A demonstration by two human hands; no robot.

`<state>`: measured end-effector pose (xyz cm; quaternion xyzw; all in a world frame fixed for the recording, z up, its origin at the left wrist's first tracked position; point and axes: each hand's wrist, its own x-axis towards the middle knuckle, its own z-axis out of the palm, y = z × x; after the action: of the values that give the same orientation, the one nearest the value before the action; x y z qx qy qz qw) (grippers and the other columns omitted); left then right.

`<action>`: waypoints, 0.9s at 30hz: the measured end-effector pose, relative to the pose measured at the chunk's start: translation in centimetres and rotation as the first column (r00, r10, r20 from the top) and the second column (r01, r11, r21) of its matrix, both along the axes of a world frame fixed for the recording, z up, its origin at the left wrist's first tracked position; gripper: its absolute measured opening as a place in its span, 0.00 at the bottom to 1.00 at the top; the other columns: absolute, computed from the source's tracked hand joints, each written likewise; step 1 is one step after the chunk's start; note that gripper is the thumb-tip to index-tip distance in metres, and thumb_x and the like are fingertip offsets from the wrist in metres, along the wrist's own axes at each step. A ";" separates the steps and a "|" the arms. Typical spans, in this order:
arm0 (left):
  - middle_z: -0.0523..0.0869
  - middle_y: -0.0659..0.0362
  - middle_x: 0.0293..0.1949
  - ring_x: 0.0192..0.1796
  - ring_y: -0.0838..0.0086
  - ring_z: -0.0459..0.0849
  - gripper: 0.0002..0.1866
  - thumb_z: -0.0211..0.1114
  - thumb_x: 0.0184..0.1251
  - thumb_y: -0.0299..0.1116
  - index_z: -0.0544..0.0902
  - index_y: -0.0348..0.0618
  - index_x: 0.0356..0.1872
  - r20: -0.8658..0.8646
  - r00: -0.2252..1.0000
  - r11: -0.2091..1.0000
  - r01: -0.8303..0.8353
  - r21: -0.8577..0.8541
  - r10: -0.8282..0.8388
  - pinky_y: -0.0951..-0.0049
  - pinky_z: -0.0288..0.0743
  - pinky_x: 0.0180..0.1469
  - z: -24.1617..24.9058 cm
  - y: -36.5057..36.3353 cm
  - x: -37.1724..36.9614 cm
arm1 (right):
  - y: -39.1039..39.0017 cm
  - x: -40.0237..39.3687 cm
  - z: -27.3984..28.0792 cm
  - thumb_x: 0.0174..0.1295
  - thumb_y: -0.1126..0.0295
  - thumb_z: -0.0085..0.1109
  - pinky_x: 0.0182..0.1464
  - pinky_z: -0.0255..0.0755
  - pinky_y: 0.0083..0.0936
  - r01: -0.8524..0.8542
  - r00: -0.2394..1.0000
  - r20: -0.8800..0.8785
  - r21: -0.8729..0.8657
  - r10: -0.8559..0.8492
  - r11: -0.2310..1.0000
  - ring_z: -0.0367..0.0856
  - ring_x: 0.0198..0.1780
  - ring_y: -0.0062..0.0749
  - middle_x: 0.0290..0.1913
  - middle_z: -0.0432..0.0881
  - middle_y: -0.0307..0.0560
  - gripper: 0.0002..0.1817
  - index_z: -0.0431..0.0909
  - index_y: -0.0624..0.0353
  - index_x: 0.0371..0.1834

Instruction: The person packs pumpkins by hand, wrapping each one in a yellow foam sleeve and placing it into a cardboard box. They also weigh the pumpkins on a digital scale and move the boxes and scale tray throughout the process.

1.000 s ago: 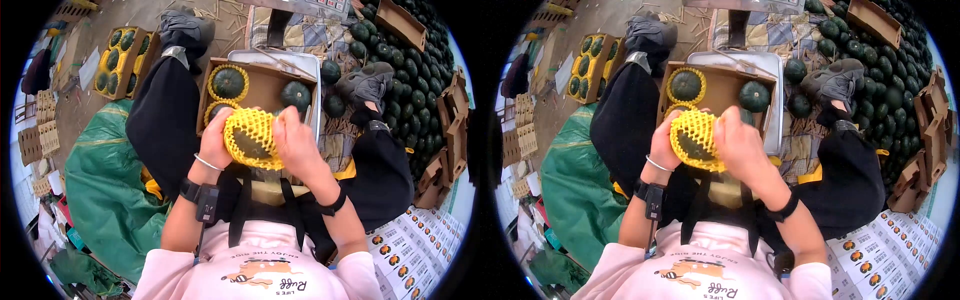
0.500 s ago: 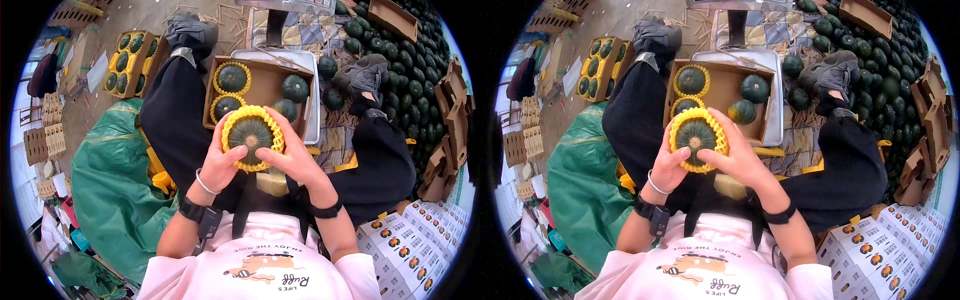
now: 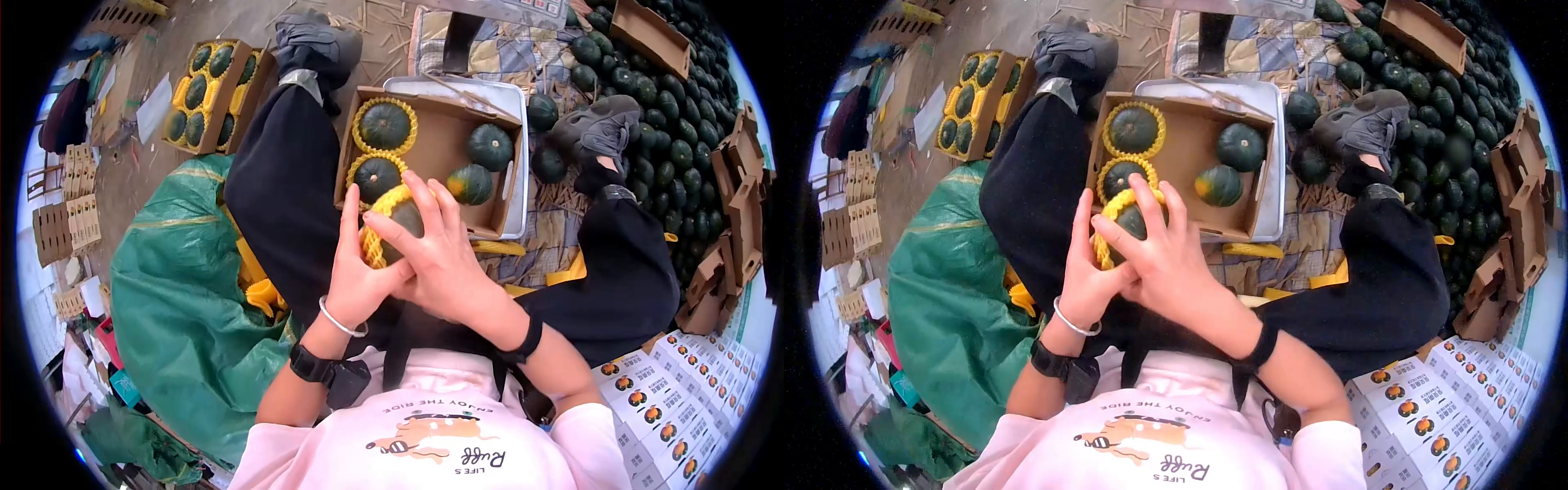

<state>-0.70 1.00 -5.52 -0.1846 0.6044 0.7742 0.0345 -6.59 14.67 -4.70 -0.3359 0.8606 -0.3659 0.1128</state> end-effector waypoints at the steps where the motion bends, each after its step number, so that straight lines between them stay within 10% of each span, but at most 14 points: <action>1: 0.72 0.48 0.62 0.62 0.66 0.74 0.50 0.72 0.55 0.24 0.48 0.39 0.75 0.041 0.998 0.994 -0.044 0.095 0.040 0.66 0.72 0.62 0.1 -0.8 0.0 | -0.5 -0.8 -1.5 0.31 0.63 0.76 0.66 0.59 0.52 -0.006 0.999 -0.035 -0.057 0.004 0.998 0.58 0.63 0.66 0.67 0.57 0.61 0.44 0.72 0.40 0.61; 5: 0.75 0.46 0.60 0.59 0.61 0.78 0.31 0.59 0.69 0.29 0.58 0.39 0.70 -0.093 0.928 0.930 -0.351 0.108 0.361 0.64 0.75 0.61 3.0 -8.8 -1.0 | -1.8 -7.1 -8.4 0.36 0.60 0.74 0.62 0.63 0.49 0.324 0.946 0.073 -0.159 -0.316 0.933 0.61 0.61 0.61 0.61 0.61 0.55 0.38 0.72 0.44 0.57; 8: 0.80 0.49 0.54 0.55 0.65 0.81 0.21 0.56 0.71 0.28 0.69 0.38 0.64 -0.133 0.853 0.847 -0.519 -0.113 0.505 0.66 0.78 0.57 2.2 -17.9 2.1 | -1.3 -8.0 -9.6 0.37 0.59 0.78 0.52 0.66 0.66 0.210 0.974 -0.196 0.570 -0.117 0.795 0.58 0.66 0.58 0.66 0.61 0.45 0.39 0.72 0.34 0.58; 10: 0.83 0.52 0.48 0.47 0.69 0.84 0.18 0.58 0.69 0.27 0.73 0.36 0.58 -0.010 0.807 0.767 -0.566 -0.302 0.591 0.71 0.80 0.50 -1.4 -23.0 5.7 | -1.5 -8.2 -10.6 0.39 0.60 0.77 0.53 0.67 0.63 0.177 0.984 -0.136 0.744 -0.113 0.644 0.54 0.70 0.60 0.70 0.58 0.45 0.39 0.71 0.34 0.60; 14: 0.84 0.53 0.44 0.44 0.65 0.85 0.18 0.63 0.65 0.30 0.76 0.34 0.55 0.430 0.720 0.804 -0.304 -0.512 0.546 0.70 0.80 0.48 -11.0 -28.5 12.7 | -2.8 -8.1 -13.2 0.39 0.63 0.76 0.52 0.69 0.65 0.264 0.962 -0.121 0.626 -0.243 0.733 0.55 0.67 0.60 0.68 0.56 0.49 0.41 0.68 0.36 0.61; 16: 0.82 0.46 0.50 0.52 0.53 0.82 0.34 0.71 0.57 0.41 0.70 0.32 0.60 0.590 0.688 0.684 0.185 -0.705 0.422 0.61 0.77 0.54 -22.5 -33.2 18.9 | -1.9 -8.1 -14.7 0.39 0.63 0.76 0.52 0.69 0.66 0.232 0.972 -0.141 0.446 -0.188 0.864 0.55 0.66 0.59 0.67 0.56 0.49 0.42 0.67 0.37 0.63; 18: 0.75 0.38 0.58 0.60 0.44 0.76 0.50 0.77 0.46 0.50 0.61 0.35 0.67 0.626 0.502 0.477 0.405 -0.780 0.597 0.56 0.72 0.61 -23.4 -29.5 17.4 | -1.2 -8.0 -14.5 0.40 0.59 0.76 0.55 0.67 0.66 0.146 0.988 -0.104 0.471 -0.110 0.870 0.51 0.70 0.64 0.72 0.51 0.53 0.47 0.62 0.39 0.68; 19: 0.77 0.42 0.53 0.55 0.48 0.77 0.43 0.75 0.48 0.47 0.65 0.36 0.62 0.633 0.481 0.467 0.429 -0.773 0.606 0.58 0.73 0.56 -25.0 -28.8 17.3 | -1.4 -7.6 -13.0 0.41 0.58 0.75 0.56 0.66 0.66 0.144 0.989 -0.099 0.524 -0.107 0.839 0.50 0.71 0.65 0.73 0.50 0.55 0.48 0.60 0.39 0.69; 21: 0.80 0.48 0.43 0.44 0.57 0.79 0.29 0.71 0.52 0.41 0.71 0.37 0.51 0.598 0.581 0.544 0.293 -0.786 0.552 0.62 0.75 0.46 -26.3 -29.3 17.7 | -0.7 -6.4 -9.5 0.45 0.56 0.73 0.60 0.62 0.66 0.104 0.994 -0.043 0.650 -0.100 0.753 0.45 0.74 0.68 0.76 0.45 0.58 0.50 0.55 0.40 0.73; 24: 0.84 0.58 0.27 0.28 0.70 0.83 0.08 0.66 0.57 0.32 0.81 0.38 0.34 0.381 0.719 0.648 -0.125 -0.752 0.582 0.68 0.77 0.31 -23.6 -30.4 18.1 | 3.9 -3.3 -5.0 0.55 0.61 0.65 0.64 0.64 0.50 0.024 0.954 0.269 0.382 -0.135 0.924 0.63 0.67 0.58 0.66 0.65 0.61 0.33 0.67 0.59 0.64; 27: 0.84 0.57 0.38 0.37 0.74 0.82 0.09 0.59 0.63 0.25 0.79 0.36 0.43 0.096 0.781 0.589 -0.378 -0.715 0.617 0.73 0.77 0.39 -9.1 -25.0 11.3 | 5.8 -0.4 -1.1 0.57 0.66 0.64 0.60 0.68 0.38 0.131 0.799 0.567 0.156 -0.198 0.979 0.68 0.64 0.48 0.62 0.70 0.60 0.30 0.68 0.62 0.62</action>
<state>10.58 -23.96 -14.64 -0.4768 0.7441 0.4423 -0.1527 -6.99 20.46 -5.78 -0.1257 0.8298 -0.4115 0.3554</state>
